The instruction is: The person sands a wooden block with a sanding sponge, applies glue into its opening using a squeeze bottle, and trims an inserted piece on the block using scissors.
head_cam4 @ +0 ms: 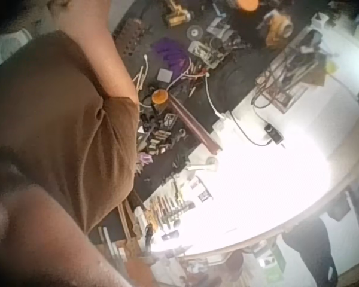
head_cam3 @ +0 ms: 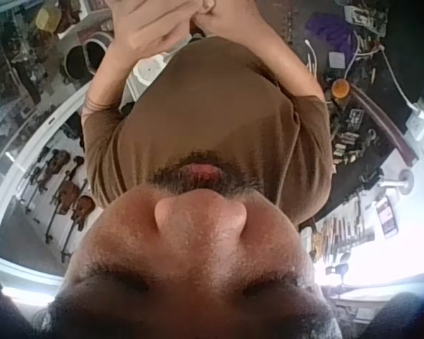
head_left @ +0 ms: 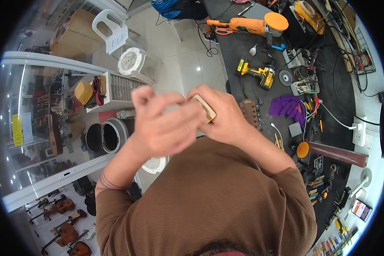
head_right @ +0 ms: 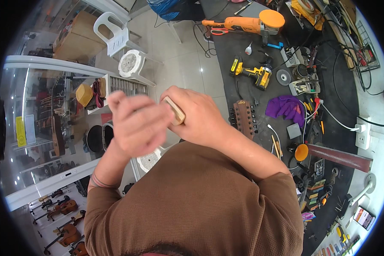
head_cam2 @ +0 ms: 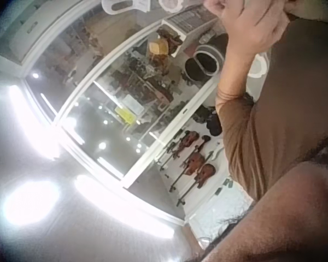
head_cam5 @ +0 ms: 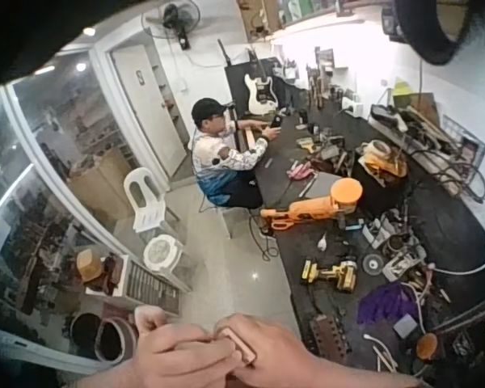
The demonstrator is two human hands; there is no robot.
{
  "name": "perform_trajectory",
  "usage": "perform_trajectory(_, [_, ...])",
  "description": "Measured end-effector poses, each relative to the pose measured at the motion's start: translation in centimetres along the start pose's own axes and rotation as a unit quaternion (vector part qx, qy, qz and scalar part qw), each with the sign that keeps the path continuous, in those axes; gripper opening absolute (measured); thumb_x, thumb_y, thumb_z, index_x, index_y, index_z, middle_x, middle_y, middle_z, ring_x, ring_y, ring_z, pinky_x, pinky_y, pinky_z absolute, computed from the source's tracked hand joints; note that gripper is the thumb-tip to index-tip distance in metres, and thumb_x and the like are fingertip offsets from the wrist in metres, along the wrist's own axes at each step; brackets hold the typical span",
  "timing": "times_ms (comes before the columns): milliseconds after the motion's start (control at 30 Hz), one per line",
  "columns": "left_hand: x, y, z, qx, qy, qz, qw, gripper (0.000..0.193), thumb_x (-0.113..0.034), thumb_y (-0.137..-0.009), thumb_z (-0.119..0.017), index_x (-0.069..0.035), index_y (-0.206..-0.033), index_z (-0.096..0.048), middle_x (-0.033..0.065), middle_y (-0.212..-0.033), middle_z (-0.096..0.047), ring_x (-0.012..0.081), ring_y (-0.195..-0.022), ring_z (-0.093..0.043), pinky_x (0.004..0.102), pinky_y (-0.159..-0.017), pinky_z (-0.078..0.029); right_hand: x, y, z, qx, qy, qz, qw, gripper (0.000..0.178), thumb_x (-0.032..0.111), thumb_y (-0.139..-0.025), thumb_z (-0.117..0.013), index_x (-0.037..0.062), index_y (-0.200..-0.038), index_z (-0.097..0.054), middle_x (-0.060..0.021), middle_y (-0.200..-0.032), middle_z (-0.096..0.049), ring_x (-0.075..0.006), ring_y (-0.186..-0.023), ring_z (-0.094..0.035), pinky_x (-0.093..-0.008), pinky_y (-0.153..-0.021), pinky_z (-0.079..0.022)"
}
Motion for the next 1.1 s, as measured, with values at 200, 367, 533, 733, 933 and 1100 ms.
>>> perform_trajectory(200, [0.2,0.2,0.1,-0.002,0.023,0.0,1.0,0.039,-0.014,-0.067,-0.081,-0.013,-0.106,-0.087,-0.0041,-0.117,-0.083,0.0227,-0.098,-0.068,0.0478,-0.097,-0.036,0.3,-0.1,0.1,0.016,0.0,-0.002,1.0,0.037,0.014,-0.089,-0.083,0.0122,-0.121,-0.064,-0.0146,-0.101,-0.076,-0.0446,-0.097,-0.074,-0.0544,-0.079,-0.057])
perform_trajectory(367, [-0.1,-0.1,0.1,-0.001,0.02,-0.01,1.0,0.039,-0.014,-0.068,-0.081,-0.013,-0.106,-0.087,-0.0039,-0.117,-0.083,0.0223,-0.099,-0.068,0.0475,-0.095,-0.035,0.0,-0.3,0.2,0.017,0.019,-0.021,0.999,0.038,0.015,-0.089,-0.083,0.0122,-0.122,-0.063,-0.015,-0.103,-0.076,-0.045,-0.098,-0.074,-0.0541,-0.08,-0.057])
perform_trajectory(533, [0.7,-0.2,0.2,-0.009,0.005,-0.009,1.0,0.04,-0.015,-0.068,-0.081,-0.012,-0.107,-0.087,-0.0037,-0.116,-0.083,0.0207,-0.097,-0.068,0.0466,-0.092,-0.034,0.6,-0.2,0.2,0.019,0.002,-0.002,1.0,0.038,0.016,-0.089,-0.083,0.0126,-0.122,-0.063,-0.0147,-0.104,-0.076,-0.0448,-0.098,-0.074,-0.0536,-0.08,-0.057])
perform_trajectory(733, [0.5,-0.5,0.6,-0.015,-0.036,-0.012,0.999,0.04,-0.016,-0.065,-0.082,-0.014,-0.105,-0.086,-0.0053,-0.116,-0.082,0.0198,-0.098,-0.069,0.0469,-0.093,-0.033,0.9,-0.3,0.4,0.015,0.002,0.009,1.0,0.037,0.016,-0.09,-0.084,0.0127,-0.121,-0.064,-0.0146,-0.103,-0.076,-0.0446,-0.096,-0.075,-0.0533,-0.079,-0.057])
perform_trajectory(933, [-0.1,-0.1,0.8,-0.019,-0.024,-0.027,0.999,0.04,-0.016,-0.064,-0.082,-0.014,-0.104,-0.086,-0.0054,-0.116,-0.082,0.0196,-0.097,-0.068,0.0472,-0.088,-0.032,1.1,0.1,0.3,0.03,-0.001,0.007,1.0,0.04,0.016,-0.089,-0.084,0.0133,-0.123,-0.063,-0.0139,-0.102,-0.076,-0.0436,-0.096,-0.075,-0.0529,-0.078,-0.057])
perform_trajectory(1100, [-1.0,0.0,0.8,-0.027,-0.025,-0.046,0.998,0.041,-0.016,-0.064,-0.082,-0.014,-0.104,-0.086,-0.0061,-0.114,-0.081,0.0215,-0.095,-0.066,0.046,-0.094,-0.032,1.2,0.3,0.1,0.042,-0.01,0.031,0.999,0.04,0.016,-0.089,-0.084,0.0127,-0.122,-0.063,-0.0136,-0.102,-0.076,-0.0432,-0.095,-0.075,-0.0526,-0.078,-0.057])
Point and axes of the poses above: each hand's wrist, its own y-axis away from the middle knuckle, its own z-axis out of the back of the hand, x = y × z, the point moved 7 cm from there along -y, towards the middle knuckle
